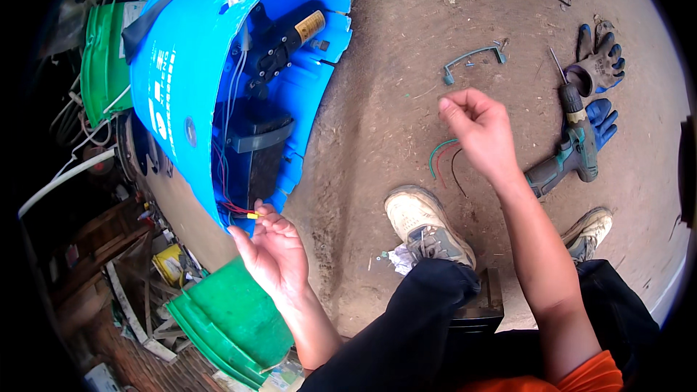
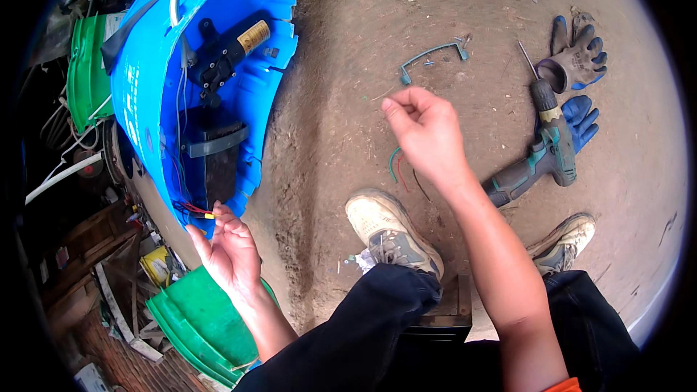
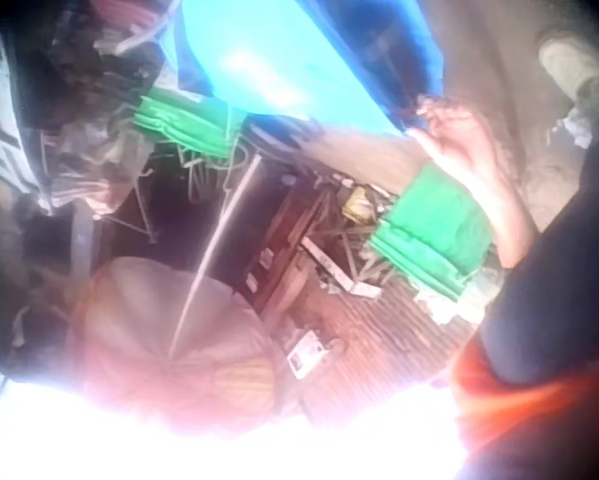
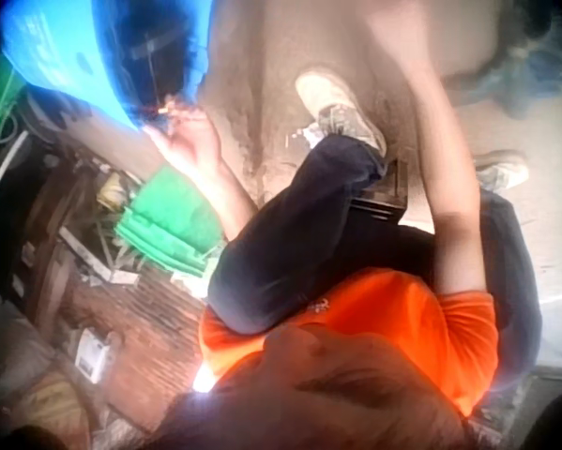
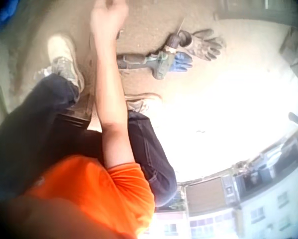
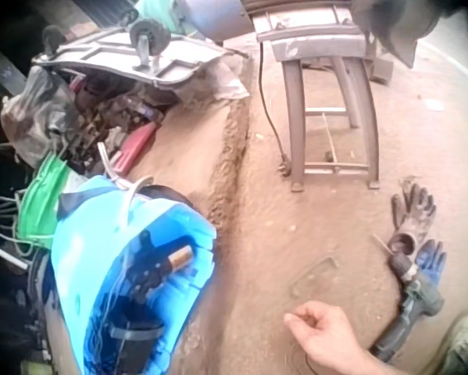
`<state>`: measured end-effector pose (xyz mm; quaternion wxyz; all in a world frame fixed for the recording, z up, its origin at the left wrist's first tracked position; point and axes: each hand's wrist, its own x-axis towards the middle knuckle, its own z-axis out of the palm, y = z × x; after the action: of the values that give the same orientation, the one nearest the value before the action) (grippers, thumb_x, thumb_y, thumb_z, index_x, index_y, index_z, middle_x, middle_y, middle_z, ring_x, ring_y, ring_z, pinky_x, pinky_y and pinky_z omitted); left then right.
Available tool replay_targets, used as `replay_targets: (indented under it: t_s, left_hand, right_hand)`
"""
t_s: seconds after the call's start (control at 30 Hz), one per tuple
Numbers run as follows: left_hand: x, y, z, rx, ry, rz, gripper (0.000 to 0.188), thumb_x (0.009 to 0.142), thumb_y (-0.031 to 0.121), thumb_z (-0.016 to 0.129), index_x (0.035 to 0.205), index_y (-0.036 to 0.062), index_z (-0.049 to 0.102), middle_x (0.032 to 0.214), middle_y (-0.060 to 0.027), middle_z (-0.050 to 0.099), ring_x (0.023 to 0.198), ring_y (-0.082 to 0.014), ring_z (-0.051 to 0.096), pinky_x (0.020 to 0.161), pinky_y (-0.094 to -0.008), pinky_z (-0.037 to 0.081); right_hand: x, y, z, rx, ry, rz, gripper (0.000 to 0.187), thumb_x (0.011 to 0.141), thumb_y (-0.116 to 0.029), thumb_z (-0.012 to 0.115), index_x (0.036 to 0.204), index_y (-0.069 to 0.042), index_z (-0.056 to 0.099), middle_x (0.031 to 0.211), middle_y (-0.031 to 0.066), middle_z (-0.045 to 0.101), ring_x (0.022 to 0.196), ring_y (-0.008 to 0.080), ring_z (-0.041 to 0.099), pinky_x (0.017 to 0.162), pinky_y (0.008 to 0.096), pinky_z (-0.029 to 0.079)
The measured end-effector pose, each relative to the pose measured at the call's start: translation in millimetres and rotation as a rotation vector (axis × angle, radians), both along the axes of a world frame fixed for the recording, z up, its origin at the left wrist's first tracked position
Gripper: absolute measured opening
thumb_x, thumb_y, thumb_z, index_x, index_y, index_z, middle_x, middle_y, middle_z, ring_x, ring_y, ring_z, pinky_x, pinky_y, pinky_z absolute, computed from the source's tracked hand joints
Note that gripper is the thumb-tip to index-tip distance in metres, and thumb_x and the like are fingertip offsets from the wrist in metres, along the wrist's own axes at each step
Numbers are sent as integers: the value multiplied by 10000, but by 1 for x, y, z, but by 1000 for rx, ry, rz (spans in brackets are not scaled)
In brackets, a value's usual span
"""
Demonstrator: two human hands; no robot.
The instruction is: The person sits on the floor and uses a cordless drill to attach a metal bracket to a blue plastic container. They then put on gloves and attach a blue plastic grid to the container using the drill.
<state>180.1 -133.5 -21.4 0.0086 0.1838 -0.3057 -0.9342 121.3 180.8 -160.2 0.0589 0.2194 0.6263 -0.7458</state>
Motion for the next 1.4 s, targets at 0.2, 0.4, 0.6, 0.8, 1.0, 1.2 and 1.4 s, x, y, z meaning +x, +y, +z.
replay_targets:
  t_s: [0.2,0.4,0.6,0.8,1.0,1.2,1.4]
  left_hand:
    - [3,14,10,-39,54,77,450,1007,224,604,1304,-84,465,1136,-161,597,974,-207,615,895,-314,537]
    - [11,-8,3,110,9,179,362,1022,158,566,1306,-58,504,1153,-151,633,1021,-171,637,901,-292,569]
    - [-5,-8,2,25,-76,47,293,1027,246,567,1235,47,623,1211,-71,674,1156,-167,614,1025,-319,494]
    - [-16,-2,-2,126,-81,133,290,1020,251,563,1261,90,571,1323,-36,572,1245,-154,513,1096,-366,394]
    - [-10,-44,-22,-199,75,9,249,1048,252,494,1226,82,529,1231,-48,575,1167,-164,546,1036,-356,441]
    - [-2,34,-2,-305,-125,284,320,1070,196,415,1330,32,501,1316,-123,556,1169,-212,560,1021,-359,444]
    - [31,24,-40,-1670,100,379,414,1061,188,441,1408,-36,416,1412,-167,498,1226,-271,543,1010,-402,459]
  right_hand:
    - [-14,-23,40,-90,124,132,166,961,-156,677,975,9,681,764,-55,609,698,21,515,618,209,436]
    - [13,-117,77,-238,454,398,277,888,-185,717,1083,10,686,943,137,687,756,231,675,663,334,549]
    - [6,-179,114,-227,437,411,275,903,-214,639,1083,-12,683,1032,153,674,953,350,665,807,451,536]
    - [-21,-195,110,-99,456,554,180,872,-221,643,895,-58,718,851,160,674,791,374,681,695,489,546]
    - [-22,-215,121,13,475,496,175,798,-224,656,716,-75,698,740,145,665,708,355,677,653,484,545]
    - [-30,-226,119,88,459,393,145,755,-155,632,646,-98,710,674,171,681,638,325,699,567,451,542]
    - [-46,-220,126,154,437,502,79,664,-105,689,707,-95,755,695,152,706,684,313,725,573,412,562]
